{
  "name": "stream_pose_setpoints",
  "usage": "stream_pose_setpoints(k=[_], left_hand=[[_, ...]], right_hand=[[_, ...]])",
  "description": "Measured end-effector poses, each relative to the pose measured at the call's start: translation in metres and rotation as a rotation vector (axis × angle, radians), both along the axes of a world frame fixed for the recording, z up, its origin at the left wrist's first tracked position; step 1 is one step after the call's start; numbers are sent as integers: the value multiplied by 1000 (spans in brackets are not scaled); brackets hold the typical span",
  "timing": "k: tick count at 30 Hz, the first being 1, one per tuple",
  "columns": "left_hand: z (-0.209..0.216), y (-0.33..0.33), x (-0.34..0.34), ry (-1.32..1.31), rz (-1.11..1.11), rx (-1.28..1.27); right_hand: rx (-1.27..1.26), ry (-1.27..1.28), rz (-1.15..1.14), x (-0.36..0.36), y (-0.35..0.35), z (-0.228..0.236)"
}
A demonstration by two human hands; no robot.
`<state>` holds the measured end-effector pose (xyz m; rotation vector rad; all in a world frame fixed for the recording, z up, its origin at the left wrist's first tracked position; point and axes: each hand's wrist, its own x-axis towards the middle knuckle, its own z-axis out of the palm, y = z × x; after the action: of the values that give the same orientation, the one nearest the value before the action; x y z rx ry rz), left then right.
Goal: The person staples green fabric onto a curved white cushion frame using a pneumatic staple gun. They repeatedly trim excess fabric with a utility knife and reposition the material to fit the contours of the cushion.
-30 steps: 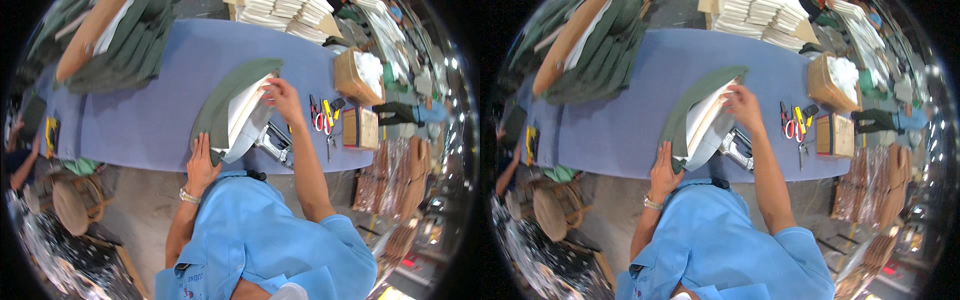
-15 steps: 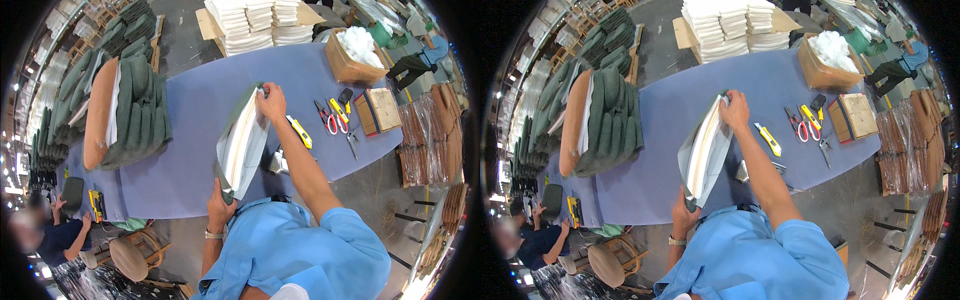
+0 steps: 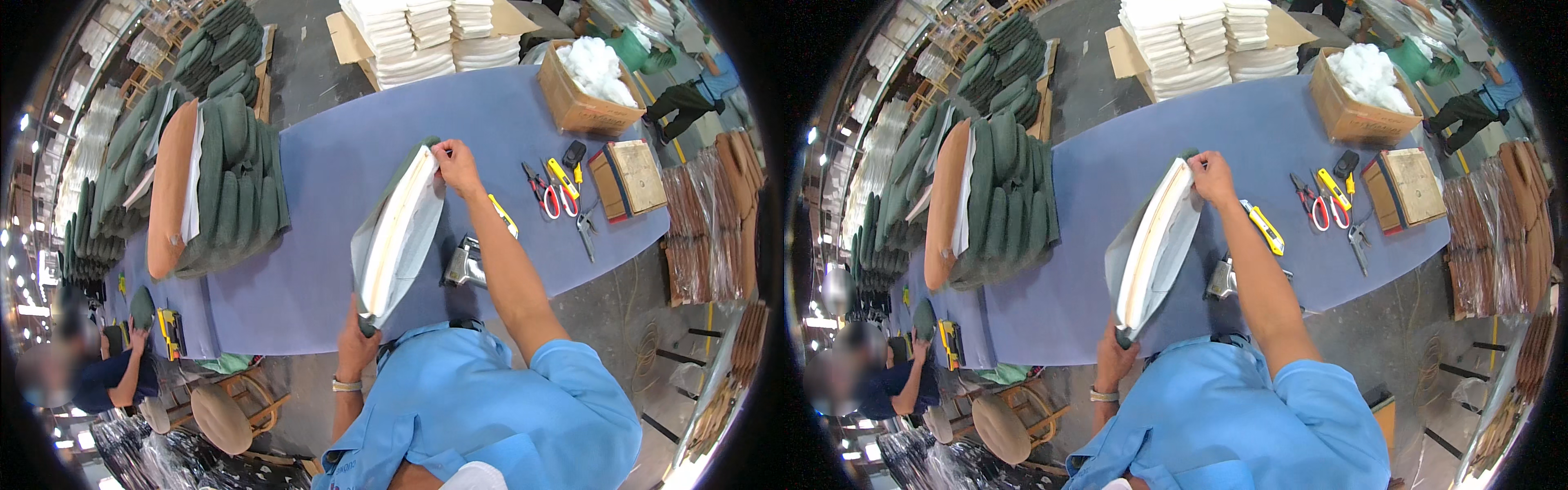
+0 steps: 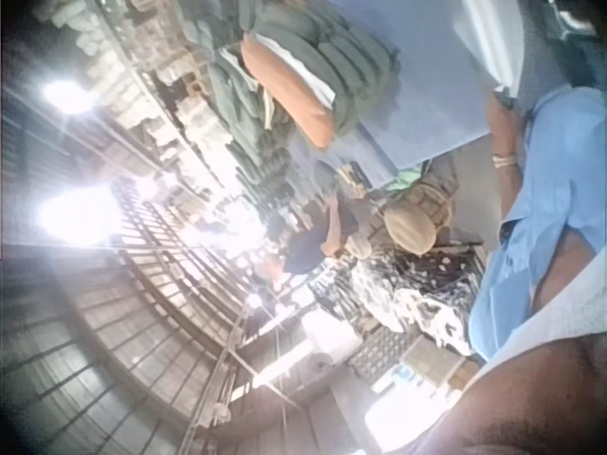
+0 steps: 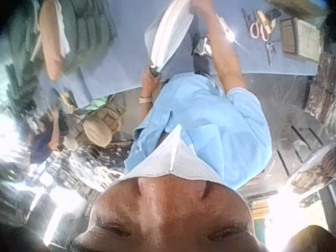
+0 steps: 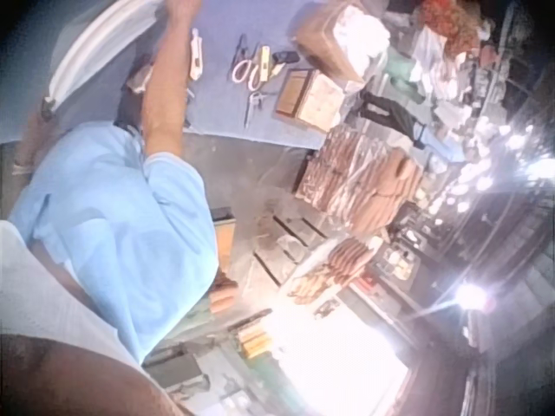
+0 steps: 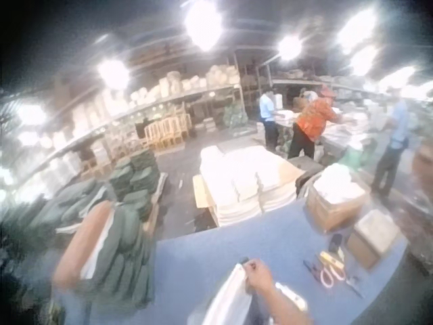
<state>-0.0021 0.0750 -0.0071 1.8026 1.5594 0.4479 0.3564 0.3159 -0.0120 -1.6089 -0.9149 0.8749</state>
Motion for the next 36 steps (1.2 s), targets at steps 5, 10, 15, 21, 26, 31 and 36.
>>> stream_pose_setpoints(k=[5, 10, 15, 21, 26, 31, 36], left_hand=[[42, -35, -46, -10, 41, -158], [67, -145, -90, 42, 198, -309], [94, -133, -101, -89, 173, -679], [138, 52, 18, 119, -240, 129], [78, 103, 113, 129, -575, 176], [42, 103, 122, -43, -526, 135], [33, 92, 123, -70, -442, 183]], right_hand=[[-44, 206, 122, -15, -57, 1], [-39, 246, 208, -70, -151, 4], [32, 120, 237, -76, -186, 18], [-19, 60, 262, -63, -189, 15], [-33, -35, 270, -62, -190, 25], [-108, -117, 257, -59, -191, 17], [-114, -8, 208, -63, -196, 13]])
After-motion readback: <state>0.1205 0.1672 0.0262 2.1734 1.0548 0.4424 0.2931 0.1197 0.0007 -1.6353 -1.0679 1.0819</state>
